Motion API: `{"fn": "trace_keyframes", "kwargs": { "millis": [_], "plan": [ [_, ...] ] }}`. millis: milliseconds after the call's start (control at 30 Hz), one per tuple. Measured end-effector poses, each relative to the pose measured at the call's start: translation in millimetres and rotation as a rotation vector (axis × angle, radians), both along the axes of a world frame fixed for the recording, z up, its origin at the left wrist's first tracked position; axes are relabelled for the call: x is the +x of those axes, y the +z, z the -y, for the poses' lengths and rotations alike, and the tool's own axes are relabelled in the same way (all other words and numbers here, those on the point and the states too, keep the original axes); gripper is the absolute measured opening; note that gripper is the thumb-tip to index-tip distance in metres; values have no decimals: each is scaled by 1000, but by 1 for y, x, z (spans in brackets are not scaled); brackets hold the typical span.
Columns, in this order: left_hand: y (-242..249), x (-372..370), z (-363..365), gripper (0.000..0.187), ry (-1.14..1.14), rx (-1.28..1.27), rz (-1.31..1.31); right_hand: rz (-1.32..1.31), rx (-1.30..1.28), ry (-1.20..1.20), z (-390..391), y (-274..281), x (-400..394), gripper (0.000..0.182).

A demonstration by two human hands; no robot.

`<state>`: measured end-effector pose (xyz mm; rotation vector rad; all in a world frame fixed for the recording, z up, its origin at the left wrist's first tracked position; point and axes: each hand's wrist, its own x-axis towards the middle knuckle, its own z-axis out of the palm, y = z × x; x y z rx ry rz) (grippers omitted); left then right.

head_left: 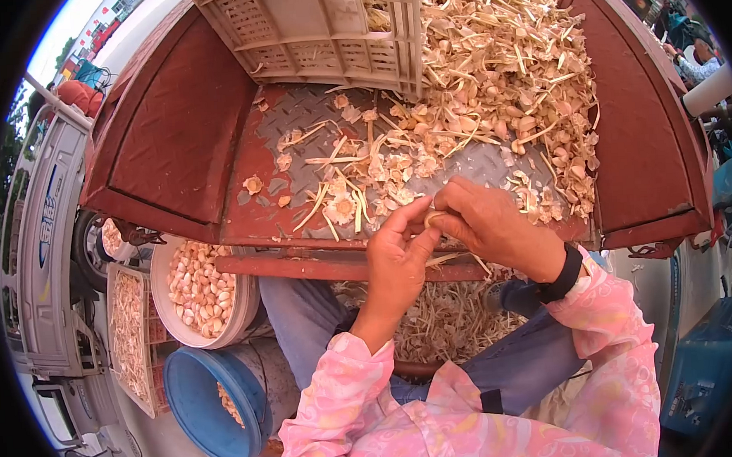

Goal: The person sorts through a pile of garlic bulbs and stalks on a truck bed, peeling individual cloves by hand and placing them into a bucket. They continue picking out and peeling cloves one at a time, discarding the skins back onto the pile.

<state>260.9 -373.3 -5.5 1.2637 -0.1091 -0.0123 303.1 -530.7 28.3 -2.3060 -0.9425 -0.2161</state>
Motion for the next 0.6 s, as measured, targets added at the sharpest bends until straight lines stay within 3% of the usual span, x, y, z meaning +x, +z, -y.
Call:
{"fn": "trace_keyframes", "kwargs": {
  "millis": [133, 333, 433, 533, 567, 600],
  "plan": [
    [-6, -6, -6, 31, -105, -261, -143, 114, -77, 11, -4, 5, 0, 18],
    [-3, -9, -11, 32, -179, -475, -252, -299, 321, 16, -6, -1, 4, 24],
    [-2, -10, -10, 32, -181, -495, -266, -545, 472, 34, -11, 1, 2, 38],
    [17, -24, -27, 32, -188, -443, -273, -517, -21, -65, 13, 3, 12, 51],
    [24, -33, -45, 33, -145, -440, -267, -464, -80, -103, 18, 7, 8, 59],
    [33, -43, -70, 32, -56, -387, -206, -361, -194, -159, 25, 8, 8, 53]
  ]
}}
